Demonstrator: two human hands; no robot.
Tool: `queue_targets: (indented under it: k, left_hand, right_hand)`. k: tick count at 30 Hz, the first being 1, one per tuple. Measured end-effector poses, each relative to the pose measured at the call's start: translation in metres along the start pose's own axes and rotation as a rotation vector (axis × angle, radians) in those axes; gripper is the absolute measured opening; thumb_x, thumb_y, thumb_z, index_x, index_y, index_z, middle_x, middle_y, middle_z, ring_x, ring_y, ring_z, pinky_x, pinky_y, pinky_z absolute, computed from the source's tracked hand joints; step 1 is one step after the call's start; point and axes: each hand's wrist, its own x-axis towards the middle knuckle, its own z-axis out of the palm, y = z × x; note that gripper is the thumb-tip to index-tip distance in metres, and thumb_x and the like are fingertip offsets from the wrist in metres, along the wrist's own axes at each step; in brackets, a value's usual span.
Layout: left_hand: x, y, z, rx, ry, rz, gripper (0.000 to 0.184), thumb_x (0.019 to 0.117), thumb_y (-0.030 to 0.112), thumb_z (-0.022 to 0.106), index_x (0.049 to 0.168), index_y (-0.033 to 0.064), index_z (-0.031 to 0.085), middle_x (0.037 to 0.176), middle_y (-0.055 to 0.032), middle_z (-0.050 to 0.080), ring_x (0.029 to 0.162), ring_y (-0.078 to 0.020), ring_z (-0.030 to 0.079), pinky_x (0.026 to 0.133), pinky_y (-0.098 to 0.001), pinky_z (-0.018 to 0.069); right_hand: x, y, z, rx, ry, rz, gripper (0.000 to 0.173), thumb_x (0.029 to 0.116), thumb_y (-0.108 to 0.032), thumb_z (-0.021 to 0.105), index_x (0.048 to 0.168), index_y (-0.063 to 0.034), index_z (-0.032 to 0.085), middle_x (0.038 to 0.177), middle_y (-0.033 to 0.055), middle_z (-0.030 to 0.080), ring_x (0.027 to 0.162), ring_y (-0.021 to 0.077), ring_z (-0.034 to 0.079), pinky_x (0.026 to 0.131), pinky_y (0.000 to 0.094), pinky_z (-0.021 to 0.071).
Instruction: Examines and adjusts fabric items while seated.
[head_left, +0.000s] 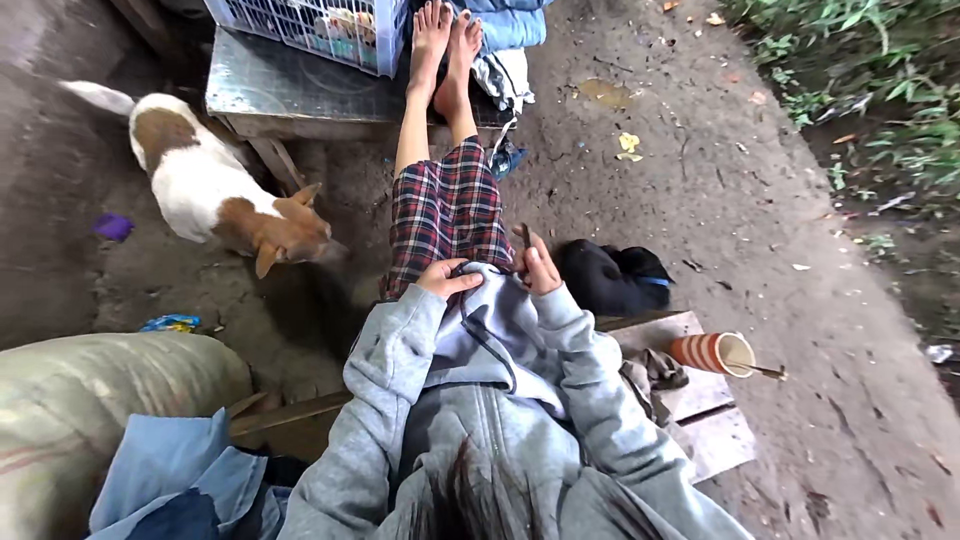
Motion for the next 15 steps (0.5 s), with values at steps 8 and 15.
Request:
queue_targets:
  k: [8,15]
  left_hand:
    - [-0.002,0.002,-0.003,0.04,-0.09,0.047,0.068,0.0886,-0.013,0.057,0.152,0.0009,0.038,0.129,-0.016,0.062,0.096,-0.0059,0.067,0.089,-0.0244,0.0545]
    - [-0.004,0.009,-0.003,0.052,-0.074,0.054,0.075,0.0895,-0.015,0.056,0.158,-0.0008,0.028,0.147,-0.0229,0.049,0.11,-0.0105,0.066,0.097,-0.026,0.0519]
  right_hand:
    - [-0.046,-0.035,-0.002,-0.356,-0.187,-0.036,0.062,0.107,-0.041,0.037,0.151,0.0026,0.042,0.08,0.0131,0.067,0.067,0.0248,0.063,0.067,0.0485,0.0539]
    - [-0.052,-0.017,0.003,-0.367,-0.042,-0.257,0.044,0.1068,-0.027,0.045,0.135,0.0003,0.065,0.104,0.0204,0.075,0.081,0.0282,0.073,0.075,0.0471,0.059]
